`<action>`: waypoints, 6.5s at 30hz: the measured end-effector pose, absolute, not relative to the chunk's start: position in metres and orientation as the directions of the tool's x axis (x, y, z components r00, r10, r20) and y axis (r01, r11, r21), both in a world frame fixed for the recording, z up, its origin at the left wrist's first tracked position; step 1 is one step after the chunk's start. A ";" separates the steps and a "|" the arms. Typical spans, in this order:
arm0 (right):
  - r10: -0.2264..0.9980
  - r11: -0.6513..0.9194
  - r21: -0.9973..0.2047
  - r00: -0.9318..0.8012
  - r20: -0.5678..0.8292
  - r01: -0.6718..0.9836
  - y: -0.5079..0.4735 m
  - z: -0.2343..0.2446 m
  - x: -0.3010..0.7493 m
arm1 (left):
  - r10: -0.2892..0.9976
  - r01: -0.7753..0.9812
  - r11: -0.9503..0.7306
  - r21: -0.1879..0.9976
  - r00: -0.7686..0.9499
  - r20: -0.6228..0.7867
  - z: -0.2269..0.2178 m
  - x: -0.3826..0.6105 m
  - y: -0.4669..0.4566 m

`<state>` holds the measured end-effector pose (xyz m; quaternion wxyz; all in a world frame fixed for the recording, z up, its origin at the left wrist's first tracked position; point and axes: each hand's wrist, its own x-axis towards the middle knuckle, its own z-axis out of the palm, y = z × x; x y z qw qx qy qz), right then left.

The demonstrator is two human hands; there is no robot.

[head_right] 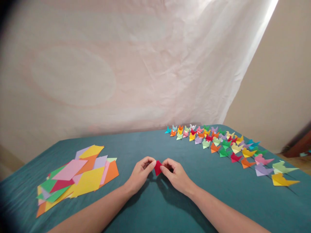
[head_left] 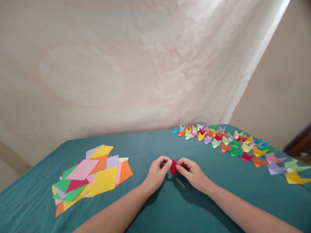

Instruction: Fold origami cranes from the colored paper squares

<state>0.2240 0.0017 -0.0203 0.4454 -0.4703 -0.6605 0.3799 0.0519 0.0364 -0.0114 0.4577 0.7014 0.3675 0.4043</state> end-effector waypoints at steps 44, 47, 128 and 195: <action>0.968 0.250 -0.936 -0.069 0.240 0.246 0.007 -0.024 0.227 | 0.882 0.201 -0.352 0.914 0.399 0.252 -0.019 0.051 0.042; 0.961 0.276 -0.901 -0.121 0.250 0.334 0.008 -0.023 0.228 | 0.863 0.296 -0.420 0.858 0.423 0.276 -0.020 0.049 0.042; 0.977 0.213 -0.931 -0.058 0.205 0.297 0.013 -0.028 0.231 | 0.851 -0.023 -0.083 0.996 0.518 0.083 -0.025 0.050 0.051; 0.924 0.352 -0.492 -0.213 0.316 0.796 0.001 -0.032 0.218 | 0.724 0.619 -0.688 0.379 0.625 0.293 -0.016 0.053 0.041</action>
